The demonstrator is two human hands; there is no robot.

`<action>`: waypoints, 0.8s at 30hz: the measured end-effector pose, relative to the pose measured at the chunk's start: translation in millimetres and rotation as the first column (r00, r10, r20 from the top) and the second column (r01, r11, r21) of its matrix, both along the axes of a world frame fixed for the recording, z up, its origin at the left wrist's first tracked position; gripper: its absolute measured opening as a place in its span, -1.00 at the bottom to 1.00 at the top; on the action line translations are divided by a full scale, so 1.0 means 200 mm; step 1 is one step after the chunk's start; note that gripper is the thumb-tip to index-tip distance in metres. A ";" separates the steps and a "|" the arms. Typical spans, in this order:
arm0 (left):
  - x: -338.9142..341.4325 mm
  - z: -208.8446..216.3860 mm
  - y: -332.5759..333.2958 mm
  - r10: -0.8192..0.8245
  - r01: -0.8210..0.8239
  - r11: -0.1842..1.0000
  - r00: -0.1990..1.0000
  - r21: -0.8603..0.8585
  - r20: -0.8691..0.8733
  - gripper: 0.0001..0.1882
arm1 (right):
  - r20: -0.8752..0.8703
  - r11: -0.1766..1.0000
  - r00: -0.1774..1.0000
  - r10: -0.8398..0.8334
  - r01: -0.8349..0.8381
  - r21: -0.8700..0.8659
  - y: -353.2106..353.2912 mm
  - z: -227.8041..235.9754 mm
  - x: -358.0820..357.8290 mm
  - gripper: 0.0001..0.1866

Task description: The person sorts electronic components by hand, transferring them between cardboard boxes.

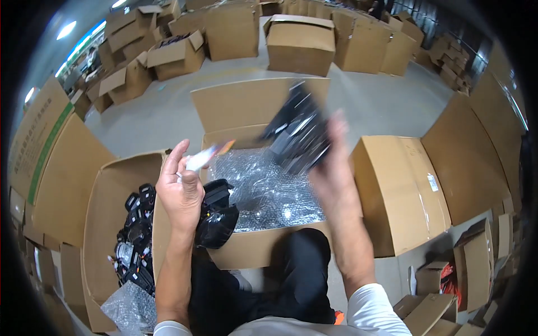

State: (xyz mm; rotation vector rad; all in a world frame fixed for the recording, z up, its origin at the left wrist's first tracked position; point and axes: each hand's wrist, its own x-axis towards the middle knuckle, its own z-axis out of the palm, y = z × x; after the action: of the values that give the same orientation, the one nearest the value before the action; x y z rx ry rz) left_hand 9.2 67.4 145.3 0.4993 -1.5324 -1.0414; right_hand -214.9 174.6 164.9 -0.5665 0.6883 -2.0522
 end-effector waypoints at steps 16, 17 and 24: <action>0.20 -0.29 -0.36 0.109 0.120 0.643 0.963 0.757 -0.246 -0.66 | -0.420 0.796 0.795 0.437 -0.125 0.592 -1.46 -1.75 -0.04 -0.40; 0.20 -0.29 -0.39 0.118 0.138 0.644 0.954 0.752 -0.276 -0.68 | -0.761 0.833 0.542 0.355 0.185 0.521 -1.48 -1.78 0.00 -0.39; 0.23 -0.37 -0.49 0.183 0.158 0.679 0.909 0.717 -0.374 -0.65 | -0.919 0.882 0.154 0.364 0.261 0.393 -1.24 -1.57 0.13 -0.39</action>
State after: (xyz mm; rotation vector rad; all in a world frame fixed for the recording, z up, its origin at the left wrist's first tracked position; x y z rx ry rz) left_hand 56.0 -30.2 70.5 0.7750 -0.6599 -1.6430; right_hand -188.8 -73.3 -149.4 -1.6724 1.8636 -1.0085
